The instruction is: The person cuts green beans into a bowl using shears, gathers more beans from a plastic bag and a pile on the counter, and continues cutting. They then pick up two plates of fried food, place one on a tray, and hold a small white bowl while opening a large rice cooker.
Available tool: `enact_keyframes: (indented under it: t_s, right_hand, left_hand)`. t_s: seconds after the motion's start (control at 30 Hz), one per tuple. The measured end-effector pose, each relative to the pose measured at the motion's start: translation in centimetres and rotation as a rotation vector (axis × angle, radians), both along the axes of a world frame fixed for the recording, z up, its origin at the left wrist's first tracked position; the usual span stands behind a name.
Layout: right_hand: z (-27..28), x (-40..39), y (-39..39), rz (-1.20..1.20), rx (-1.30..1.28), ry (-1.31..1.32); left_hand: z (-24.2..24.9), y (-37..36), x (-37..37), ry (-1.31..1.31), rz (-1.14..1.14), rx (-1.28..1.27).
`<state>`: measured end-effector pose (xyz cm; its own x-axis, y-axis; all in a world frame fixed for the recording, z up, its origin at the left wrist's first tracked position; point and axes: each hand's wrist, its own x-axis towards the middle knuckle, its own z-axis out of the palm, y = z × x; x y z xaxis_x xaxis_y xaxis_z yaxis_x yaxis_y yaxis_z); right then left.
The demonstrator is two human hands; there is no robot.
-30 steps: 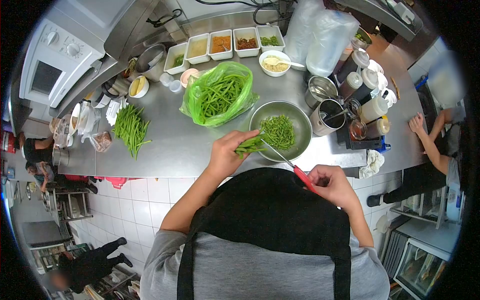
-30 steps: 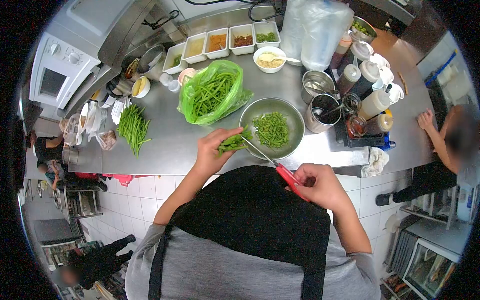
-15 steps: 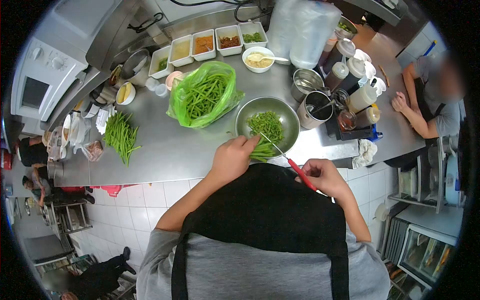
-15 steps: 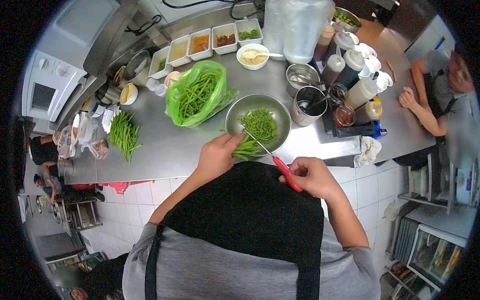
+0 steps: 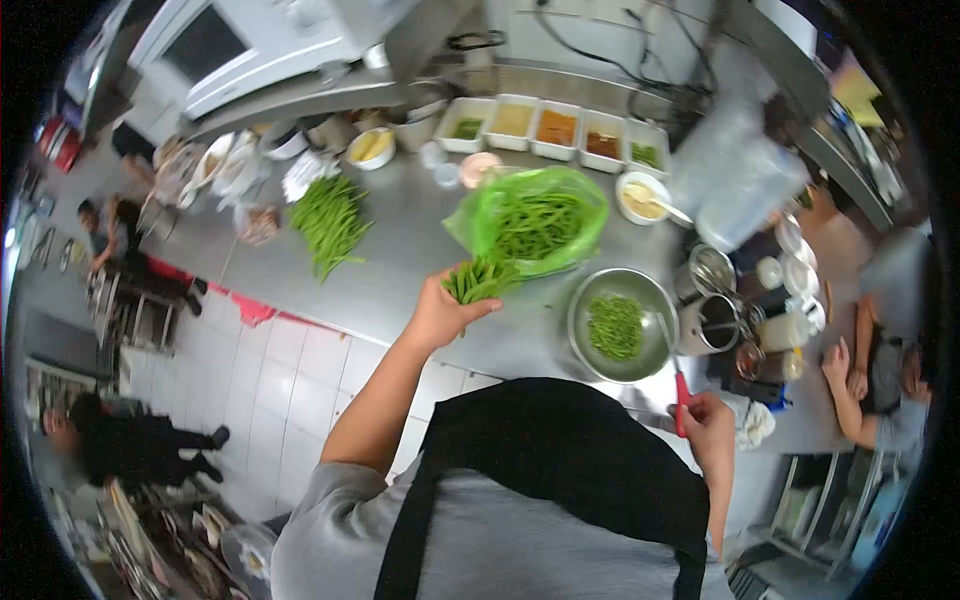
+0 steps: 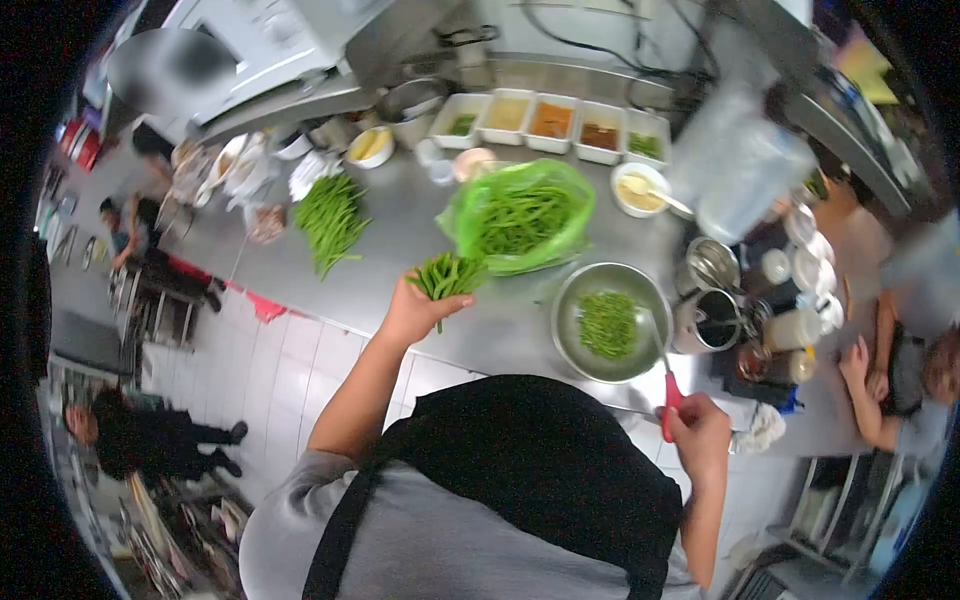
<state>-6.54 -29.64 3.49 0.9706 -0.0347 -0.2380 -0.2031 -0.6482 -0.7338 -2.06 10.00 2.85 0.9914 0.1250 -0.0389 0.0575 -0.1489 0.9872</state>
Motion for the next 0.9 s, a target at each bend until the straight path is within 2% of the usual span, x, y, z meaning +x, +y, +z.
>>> enact_keyframes:
  t_s: [0.03,0.1,0.13,0.17,0.23,0.3,0.37,0.43,0.57,0.67,0.7,0.8,0.9]
  right_hand:
    - [0.5,0.3,0.6,-0.027,0.057,0.003]
    - [0.5,0.7,1.1,-0.036,0.088,-0.019]
    - [0.3,0.9,1.2,-0.042,0.081,-0.011]
    - [0.3,1.1,1.6,-0.03,0.076,-0.018]
    - [0.5,1.4,2.3,-0.026,0.063,-0.033]
    - [0.3,1.5,2.8,-0.027,0.05,-0.048]
    - [1.1,1.3,4.1,-0.048,0.059,-0.05]
    - [1.3,1.0,4.8,-0.059,0.009,-0.051]
    - [1.0,0.1,5.8,-0.138,-0.053,-0.023]
    - [0.9,-0.7,6.4,-0.186,-0.073,0.023]
    - [0.9,-0.9,6.6,-0.2,-0.076,0.047]
    - [0.6,-1.8,6.6,-0.195,-0.027,0.03]
    - [0.6,-2.7,6.0,-0.217,-0.048,-0.027]
  left_hand:
    - [0.2,1.3,-0.4,-0.058,0.03,0.074]
    - [-0.5,4.8,-1.0,0.054,0.104,0.101]
    - [-1.5,7.2,-1.2,0.11,0.136,0.113]
    - [-4.4,10.8,-1.0,0.046,0.216,0.129]
    - [-3.6,15.7,-1.3,0.102,0.462,0.363]
    - [-4.4,23.4,-0.7,0.183,0.536,0.602]
    - [-2.2,27.5,0.3,0.13,0.686,0.889]
    - [-0.2,30.6,2.1,-0.03,0.667,1.078]
    - [0.7,33.2,6.7,0.027,0.599,1.095]
    - [-4.7,35.1,9.6,0.063,0.44,1.114]
    - [-5.8,34.5,10.1,0.189,0.367,1.065]
    - [-7.9,33.5,10.1,0.258,0.45,1.105]
    - [-7.8,34.2,10.0,0.293,0.465,1.076]
